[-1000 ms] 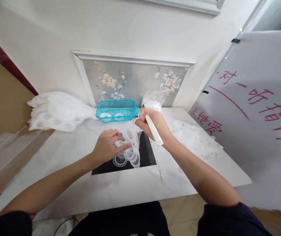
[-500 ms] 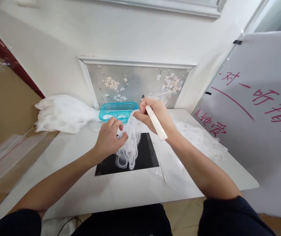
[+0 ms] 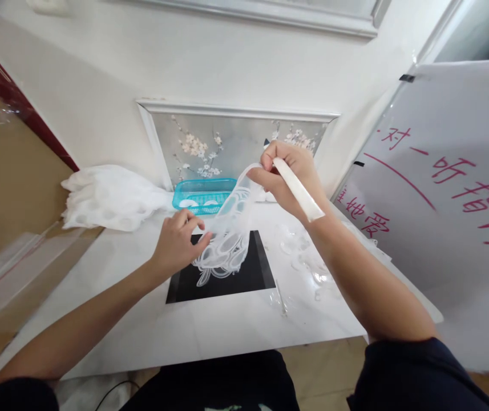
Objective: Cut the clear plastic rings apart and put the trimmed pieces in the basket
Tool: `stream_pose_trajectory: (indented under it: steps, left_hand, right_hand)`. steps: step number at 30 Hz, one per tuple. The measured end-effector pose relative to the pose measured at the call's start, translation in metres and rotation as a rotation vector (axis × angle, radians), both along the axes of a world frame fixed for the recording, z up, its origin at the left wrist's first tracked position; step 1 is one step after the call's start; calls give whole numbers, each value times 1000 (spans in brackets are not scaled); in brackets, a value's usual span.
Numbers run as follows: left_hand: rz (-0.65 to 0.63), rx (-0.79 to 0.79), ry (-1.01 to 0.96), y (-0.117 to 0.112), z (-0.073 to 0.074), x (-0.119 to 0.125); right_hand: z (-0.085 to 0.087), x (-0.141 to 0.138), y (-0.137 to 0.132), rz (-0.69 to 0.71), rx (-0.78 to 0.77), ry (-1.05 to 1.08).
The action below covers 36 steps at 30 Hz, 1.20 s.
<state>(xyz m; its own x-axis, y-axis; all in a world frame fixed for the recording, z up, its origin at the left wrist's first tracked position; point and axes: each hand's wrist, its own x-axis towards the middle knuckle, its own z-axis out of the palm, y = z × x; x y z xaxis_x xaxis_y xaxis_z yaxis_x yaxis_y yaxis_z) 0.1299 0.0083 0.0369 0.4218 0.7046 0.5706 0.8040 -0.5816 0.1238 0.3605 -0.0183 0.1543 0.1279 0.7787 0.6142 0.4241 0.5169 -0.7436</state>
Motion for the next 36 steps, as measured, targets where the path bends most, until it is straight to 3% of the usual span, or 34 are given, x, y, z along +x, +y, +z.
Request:
stream_pose_trajectory:
  steps: [5,9,13,17,20,27,31,34,36]
  left_hand:
    - [3,-250,-16,-5,-23,-7]
    - [-84,-553,-75,21,-26,-17]
    - [-181,-649,-106,42,-30,-26]
    - [-138,-557,-172,45,-27,-31]
    - [-43,-417,-198,56,-9,-41]
    - [196,-6,-234,104,75,-66]
    - [178,145,-217,100,110,-70]
    - [84,251,-170,76,105,-78]
    - [13,273,-149,52,80,-88]
  right_hand:
    - [1,10,9,15,2,43]
    - [4,20,12,35,96,65]
    - [13,27,9,10,157,99]
    - [19,35,16,-70,94,108]
    - [18,49,32,-125,46,76]
    - [-3,100,92,-153,81,-88]
    - [-16,105,98,-137,57,-26]
    - [-35,105,74,-95,-10,-7]
    - [-60,105,48,-30,-118,-58]
